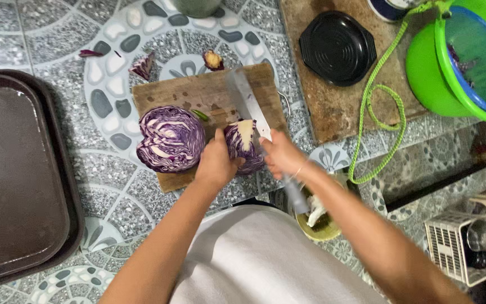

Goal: The person cuts a red cabbage in half and then slices one half into thin strips on a wooden cutting board using a large knife. The other half remains on the board.

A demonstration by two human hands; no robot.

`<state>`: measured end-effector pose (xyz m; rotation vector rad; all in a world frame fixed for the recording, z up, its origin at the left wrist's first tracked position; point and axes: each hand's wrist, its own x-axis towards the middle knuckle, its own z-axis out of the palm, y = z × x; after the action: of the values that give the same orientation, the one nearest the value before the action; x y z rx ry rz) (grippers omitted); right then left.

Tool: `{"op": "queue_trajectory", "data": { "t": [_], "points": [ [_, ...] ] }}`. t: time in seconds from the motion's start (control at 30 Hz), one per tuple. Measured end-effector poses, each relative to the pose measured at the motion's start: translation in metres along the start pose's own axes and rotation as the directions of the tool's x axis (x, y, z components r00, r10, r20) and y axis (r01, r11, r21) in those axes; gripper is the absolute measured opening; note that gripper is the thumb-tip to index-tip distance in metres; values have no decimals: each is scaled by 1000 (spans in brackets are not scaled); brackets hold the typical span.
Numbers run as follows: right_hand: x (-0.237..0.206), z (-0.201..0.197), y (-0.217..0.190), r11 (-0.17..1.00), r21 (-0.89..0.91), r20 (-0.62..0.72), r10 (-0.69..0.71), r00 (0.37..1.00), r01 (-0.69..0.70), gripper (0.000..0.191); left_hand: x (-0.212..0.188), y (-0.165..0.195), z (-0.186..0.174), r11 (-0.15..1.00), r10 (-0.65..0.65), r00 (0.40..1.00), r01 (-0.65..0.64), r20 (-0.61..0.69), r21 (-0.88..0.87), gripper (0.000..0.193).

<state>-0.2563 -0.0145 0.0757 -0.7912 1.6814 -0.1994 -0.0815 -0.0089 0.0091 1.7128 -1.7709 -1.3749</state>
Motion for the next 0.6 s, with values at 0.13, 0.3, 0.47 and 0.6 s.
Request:
{"op": "queue_trajectory", "data": {
  "t": [0.13,0.3,0.47,0.6],
  "points": [
    [0,-2,2,995,-93,68,28,997,-21,10,-2,2,2,999,36,999,-37,-33,-19,93],
    [12,11,18,988,152,11,-14,1000,12,15,5,-5,8,1000,7,1000,-7,-5,-4,86],
    [20,10,22,994,96,69,-49,996,43,12,5,-8,16,998,48,996,-50,-78,-25,90],
    [21,28,24,978,198,9,-60,998,57,13,-4,-9,19,996,7,993,-18,-116,-92,90]
  ]
}}
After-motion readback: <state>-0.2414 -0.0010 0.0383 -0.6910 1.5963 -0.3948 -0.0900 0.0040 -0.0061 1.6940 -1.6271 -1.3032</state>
